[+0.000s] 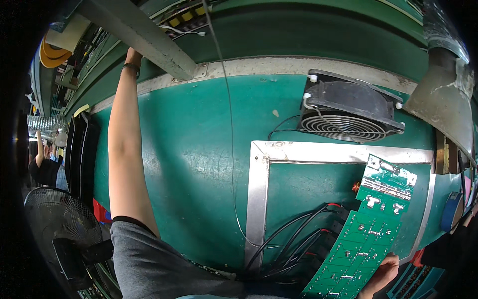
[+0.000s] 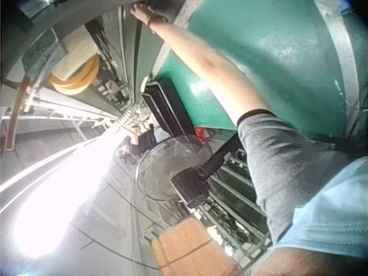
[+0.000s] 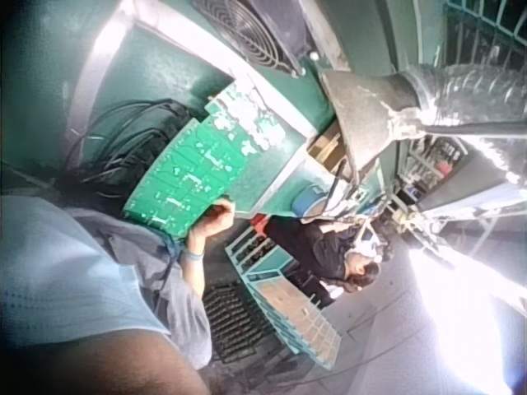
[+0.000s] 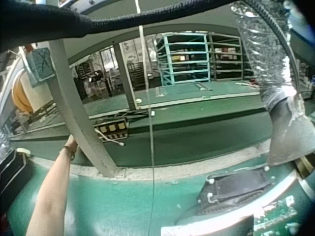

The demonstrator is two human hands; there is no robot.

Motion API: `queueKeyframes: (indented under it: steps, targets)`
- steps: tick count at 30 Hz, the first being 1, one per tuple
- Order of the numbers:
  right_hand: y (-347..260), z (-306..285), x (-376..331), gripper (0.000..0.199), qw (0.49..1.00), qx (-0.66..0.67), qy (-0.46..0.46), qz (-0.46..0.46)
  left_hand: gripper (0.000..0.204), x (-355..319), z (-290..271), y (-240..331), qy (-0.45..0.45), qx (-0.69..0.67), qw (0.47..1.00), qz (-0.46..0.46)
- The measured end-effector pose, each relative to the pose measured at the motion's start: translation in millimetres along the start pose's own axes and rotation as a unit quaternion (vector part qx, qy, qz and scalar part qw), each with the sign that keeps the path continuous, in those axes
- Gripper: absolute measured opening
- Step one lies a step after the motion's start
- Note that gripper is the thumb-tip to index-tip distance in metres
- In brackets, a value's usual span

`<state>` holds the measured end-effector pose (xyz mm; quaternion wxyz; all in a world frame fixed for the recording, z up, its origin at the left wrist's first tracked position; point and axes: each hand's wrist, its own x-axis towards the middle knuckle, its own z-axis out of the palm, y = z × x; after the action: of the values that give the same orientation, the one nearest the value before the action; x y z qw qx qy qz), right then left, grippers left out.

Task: The person solders electronic components onto a printed circuit board using a soldering iron and solder wire.

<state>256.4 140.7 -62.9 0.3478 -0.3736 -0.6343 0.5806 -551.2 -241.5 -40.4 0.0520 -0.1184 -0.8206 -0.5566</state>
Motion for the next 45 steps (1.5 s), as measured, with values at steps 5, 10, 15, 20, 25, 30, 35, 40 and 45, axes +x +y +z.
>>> queueKeyframes:
  steps: [5, 10, 15, 20, 25, 30, 35, 40, 45]
  targets:
    - [11, -29, 0, 0.043, 0.999, -0.016, -0.042, -0.02, 0.03, -66, 20, 42, -0.057, 0.06, 0.993, 0.089]
    - [27, -49, 9, 0.044, 0.999, -0.03, -0.02, 0.0, 0.037, -30, 32, 29, -0.132, 0.293, 0.92, 0.226]
    - [30, -45, 7, 0.044, 0.999, -0.021, -0.037, -0.012, 0.041, -18, 48, 23, -0.162, 0.541, 0.74, 0.367]
    - [1, -10, -2, 0.043, 0.996, -0.079, -0.03, -0.03, 0.032, -23, 47, 57, -0.203, 0.523, 0.806, 0.188]
    - [-12, 2, -3, 0.041, 0.986, -0.146, -0.043, -0.073, 0.031, -67, 35, 100, -0.221, 0.587, 0.742, 0.236]
    - [-6, 7, 3, 0.044, 0.989, -0.115, -0.035, -0.087, 0.038, -95, -27, 112, -0.221, 0.583, 0.72, 0.304]
    - [-13, 14, 3, 0.045, 0.99, -0.112, -0.044, -0.074, 0.033, -161, -60, 136, -0.249, 0.521, 0.778, 0.248]
    - [-10, 9, 0, 0.041, 0.995, -0.063, -0.061, -0.054, 0.034, -235, -65, 152, -0.166, 0.483, 0.833, 0.213]
    - [-10, 15, 0, 0.041, 0.995, -0.034, -0.063, -0.071, 0.03, -321, -62, 184, -0.132, 0.51, 0.82, 0.223]
